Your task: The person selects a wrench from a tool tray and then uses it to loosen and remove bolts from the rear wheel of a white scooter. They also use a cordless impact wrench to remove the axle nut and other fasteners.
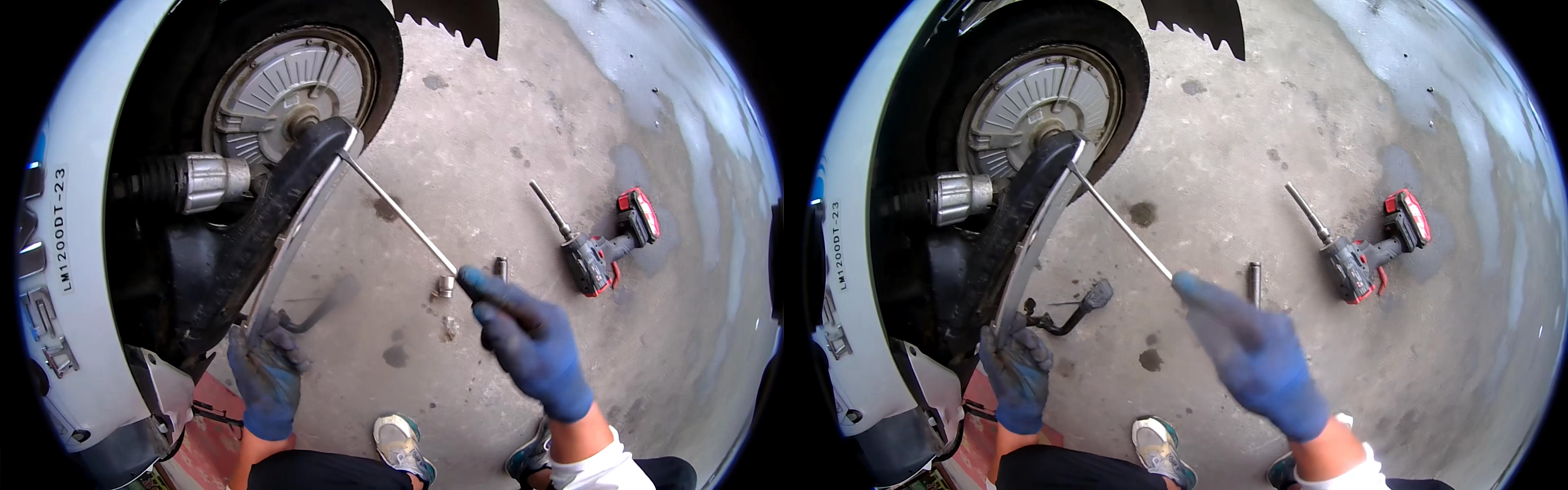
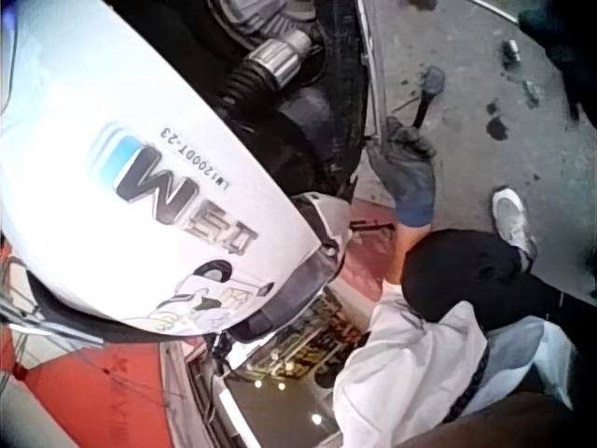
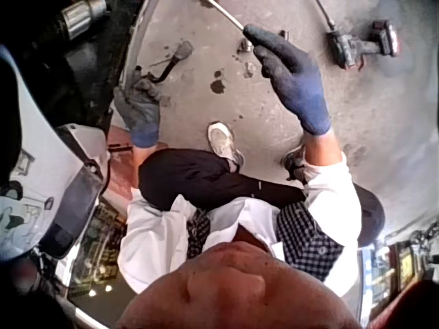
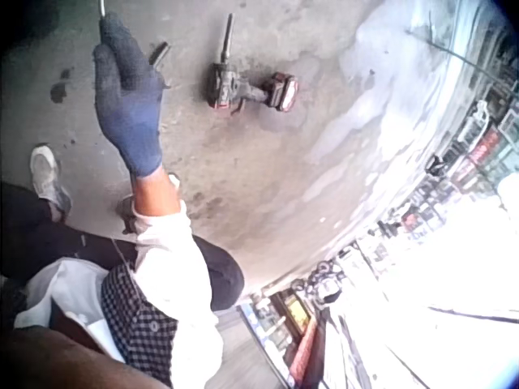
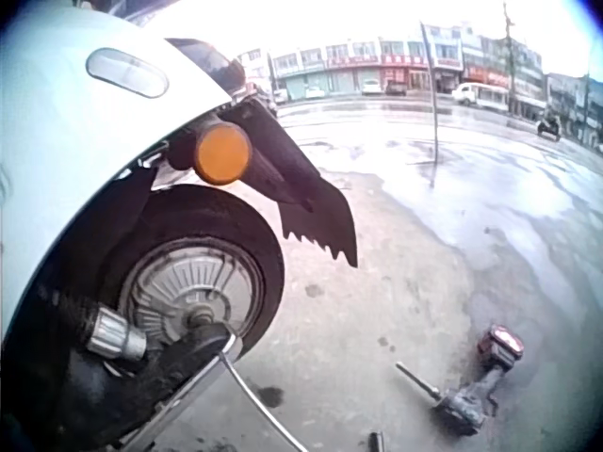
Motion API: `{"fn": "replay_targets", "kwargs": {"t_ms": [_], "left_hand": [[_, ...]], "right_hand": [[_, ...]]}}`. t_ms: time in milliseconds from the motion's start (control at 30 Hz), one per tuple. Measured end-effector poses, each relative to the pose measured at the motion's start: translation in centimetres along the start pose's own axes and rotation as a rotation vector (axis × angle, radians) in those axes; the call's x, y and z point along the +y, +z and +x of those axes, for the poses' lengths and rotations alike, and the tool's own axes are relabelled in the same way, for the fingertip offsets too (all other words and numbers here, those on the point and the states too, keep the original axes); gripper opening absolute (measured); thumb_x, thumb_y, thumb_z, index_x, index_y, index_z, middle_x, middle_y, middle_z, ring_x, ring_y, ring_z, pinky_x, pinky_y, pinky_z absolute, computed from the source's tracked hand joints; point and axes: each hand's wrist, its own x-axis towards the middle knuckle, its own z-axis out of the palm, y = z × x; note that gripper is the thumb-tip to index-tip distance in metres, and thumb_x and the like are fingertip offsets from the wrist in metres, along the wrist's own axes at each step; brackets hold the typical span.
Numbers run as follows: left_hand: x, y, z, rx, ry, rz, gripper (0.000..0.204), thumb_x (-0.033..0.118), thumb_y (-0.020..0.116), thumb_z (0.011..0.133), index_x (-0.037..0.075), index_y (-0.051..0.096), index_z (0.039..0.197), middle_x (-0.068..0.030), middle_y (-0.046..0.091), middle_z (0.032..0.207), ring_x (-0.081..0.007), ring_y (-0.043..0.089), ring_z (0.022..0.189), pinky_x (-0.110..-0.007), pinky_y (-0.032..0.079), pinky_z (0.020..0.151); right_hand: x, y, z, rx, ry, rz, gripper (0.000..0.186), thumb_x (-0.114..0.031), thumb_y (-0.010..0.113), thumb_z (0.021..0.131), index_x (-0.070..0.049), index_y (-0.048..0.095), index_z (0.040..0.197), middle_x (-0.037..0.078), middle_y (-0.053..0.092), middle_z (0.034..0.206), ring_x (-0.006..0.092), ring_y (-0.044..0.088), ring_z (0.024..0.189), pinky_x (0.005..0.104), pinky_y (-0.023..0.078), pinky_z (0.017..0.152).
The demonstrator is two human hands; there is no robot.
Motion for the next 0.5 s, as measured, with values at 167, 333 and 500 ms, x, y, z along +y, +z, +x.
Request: {"fn": "replay_targets", "kwargs": {"t_ms": [167,333,500], "left_hand": [[0.1,0.0,0.7,-0.037,-0.007,-0.018,0.057,0.058,0.042,0.096,0.007,0.063,0.112,-0.0024,0.06,0.069,-0.0175,0.052,0.059,-0.031,0.039,0.051],[0.0,0.1,0.2,-0.032,-0.007,0.038,0.055,0.057,0.042,0.097,0.008,0.063,0.111,-0.0014,0.06,0.07,-0.0156,0.052,0.058,-0.03,0.039,0.051],[0.4,-1.2,0.2,-0.014,-0.022,-0.004,0.052,0.054,0.043,0.098,0.007,0.063,0.11,-0.0036,0.063,0.073,-0.0169,0.057,0.06,-0.03,0.042,0.052]], "right_hand": [[-5.2,-3.1,0.8,0.013,0.106,-0.151,0.031,-0.008,0.06,0.09,-0.002,0.066,0.121,0.012,0.073,0.099,0.0125,0.067,0.083,0.0283,0.052,0.077],[-13.8,-4.1,1.9,-0.122,-0.046,-0.756,0.032,-0.007,0.058,0.094,-0.007,0.064,0.124,0.009,0.071,0.097,0.0102,0.059,0.07,0.0266,0.05,0.067],[-20.9,-2.9,6.0,-0.238,-0.149,-1.255,0.027,-0.018,0.058,0.096,-0.01,0.066,0.121,0.012,0.071,0.101,0.0155,0.069,0.073,0.0302,0.057,0.067]]}}
